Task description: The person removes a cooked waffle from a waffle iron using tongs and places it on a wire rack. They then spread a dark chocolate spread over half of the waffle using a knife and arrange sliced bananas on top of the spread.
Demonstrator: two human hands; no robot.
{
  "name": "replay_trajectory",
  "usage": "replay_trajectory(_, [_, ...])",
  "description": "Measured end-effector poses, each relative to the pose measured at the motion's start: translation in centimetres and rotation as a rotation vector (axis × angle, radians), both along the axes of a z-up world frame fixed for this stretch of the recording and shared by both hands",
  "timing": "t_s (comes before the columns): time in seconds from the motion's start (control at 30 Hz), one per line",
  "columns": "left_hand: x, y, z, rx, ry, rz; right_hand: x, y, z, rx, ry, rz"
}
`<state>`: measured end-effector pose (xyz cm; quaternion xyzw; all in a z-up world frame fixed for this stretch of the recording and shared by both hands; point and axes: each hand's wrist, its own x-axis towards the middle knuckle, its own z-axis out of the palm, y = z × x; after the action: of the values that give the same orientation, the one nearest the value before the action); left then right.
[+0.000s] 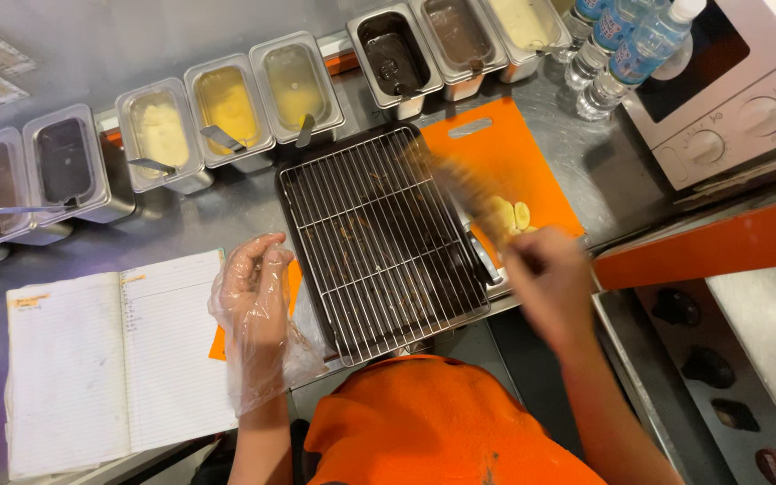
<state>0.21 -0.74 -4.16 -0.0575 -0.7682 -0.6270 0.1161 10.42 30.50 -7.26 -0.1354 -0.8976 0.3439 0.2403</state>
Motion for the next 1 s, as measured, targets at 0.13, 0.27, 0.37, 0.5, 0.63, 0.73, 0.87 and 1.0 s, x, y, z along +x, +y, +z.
replay_trajectory(0.13, [-0.4, 0.0, -0.2, 0.082, -0.065, 0.01, 1.5, -2.9, -0.8, -0.482, -0.161, 0.354])
replay_trajectory(0.27, [0.6, -0.8, -0.3, 0.163, -0.019, -0.025, 0.8, 4.1, -0.4, 0.081, 0.02, -0.03])
replay_trajectory(0.37, [0.9, -1.4, 0.0, 0.005, -0.131, 0.076, 0.8, 7.2, -1.2, 0.334, 0.18, -0.201])
replay_trajectory(0.5, [1.1, -1.5, 0.6, -0.04, 0.232, 0.182, -0.1, 5.3, -2.7, 0.044, 0.05, -0.059])
replay_trajectory(0.63, [1.2, -1.8, 0.9, 0.224, -0.26, 0.157, 0.8, 0.8, -6.8, -0.582, -0.109, 0.242])
replay_trajectory(0.73, [1.2, -2.5, 0.5, 0.139, -0.151, 0.166, 0.8, 3.1, -9.0, -0.538, -0.191, 0.275])
replay_trajectory(0.87, [1.9, -2.9, -1.1, 0.135, -0.113, 0.147, 0.0, 12.0, -8.7, 0.229, 0.08, -0.08])
replay_trajectory(1.0, [0.9, -2.9, -1.8, 0.123, -0.151, 0.133, -1.0, 12.7, -7.3, -0.007, 0.247, -0.035])
